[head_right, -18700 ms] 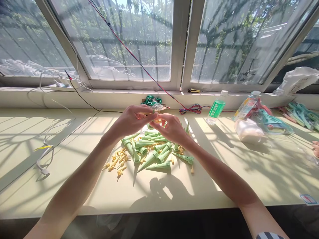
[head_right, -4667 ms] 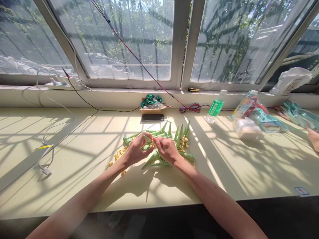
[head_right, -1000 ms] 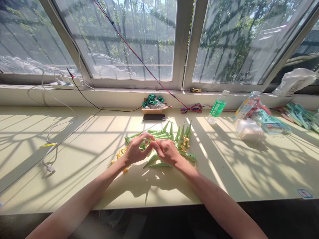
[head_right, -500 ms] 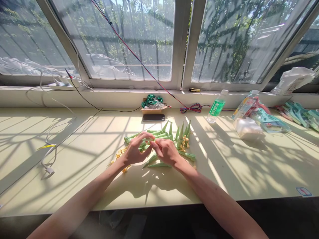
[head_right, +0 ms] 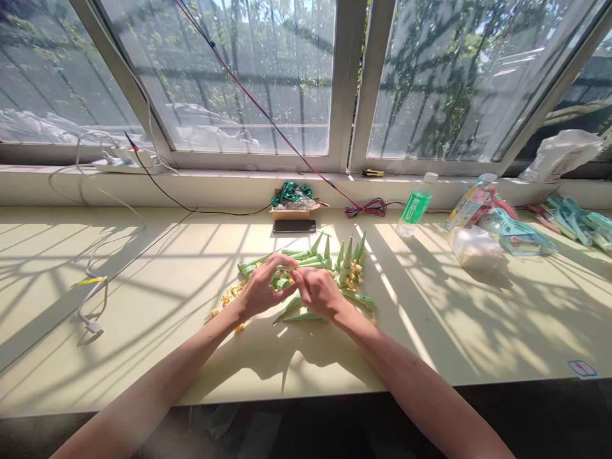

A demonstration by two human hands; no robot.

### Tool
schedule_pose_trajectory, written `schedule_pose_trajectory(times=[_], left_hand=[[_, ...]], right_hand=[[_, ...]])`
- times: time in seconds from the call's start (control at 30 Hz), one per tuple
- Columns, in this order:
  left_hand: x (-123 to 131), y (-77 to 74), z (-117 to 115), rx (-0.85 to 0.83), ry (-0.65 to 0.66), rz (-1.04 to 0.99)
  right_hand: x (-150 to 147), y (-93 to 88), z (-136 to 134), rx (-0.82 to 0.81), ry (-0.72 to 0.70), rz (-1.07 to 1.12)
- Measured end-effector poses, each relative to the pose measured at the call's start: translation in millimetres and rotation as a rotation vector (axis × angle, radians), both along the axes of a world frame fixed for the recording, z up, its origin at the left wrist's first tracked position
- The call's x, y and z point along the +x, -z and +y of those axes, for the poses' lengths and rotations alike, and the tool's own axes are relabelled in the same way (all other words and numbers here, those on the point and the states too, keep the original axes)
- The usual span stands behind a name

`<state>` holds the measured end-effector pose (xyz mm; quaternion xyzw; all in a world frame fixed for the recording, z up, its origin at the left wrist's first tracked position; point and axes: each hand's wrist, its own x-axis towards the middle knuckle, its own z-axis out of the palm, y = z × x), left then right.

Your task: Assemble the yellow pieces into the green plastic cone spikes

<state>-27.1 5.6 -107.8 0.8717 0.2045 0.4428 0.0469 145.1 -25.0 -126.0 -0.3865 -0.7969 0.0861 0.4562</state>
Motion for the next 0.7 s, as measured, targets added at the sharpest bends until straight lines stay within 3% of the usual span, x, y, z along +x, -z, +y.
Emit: schedule_pose_trajectory(times=[0.5,0.7], left_hand=[[-0.9,2.7,-0.9,0.008,0.041,-0.028],[0.6,3.2,-2.7,0.014,0.077,-0.081]], right_hand=[[2.5,7.7,3.8,-0.024,-0.001,0.011],[1.1,2.2,1.4,-0.047,-0.043,0.078]])
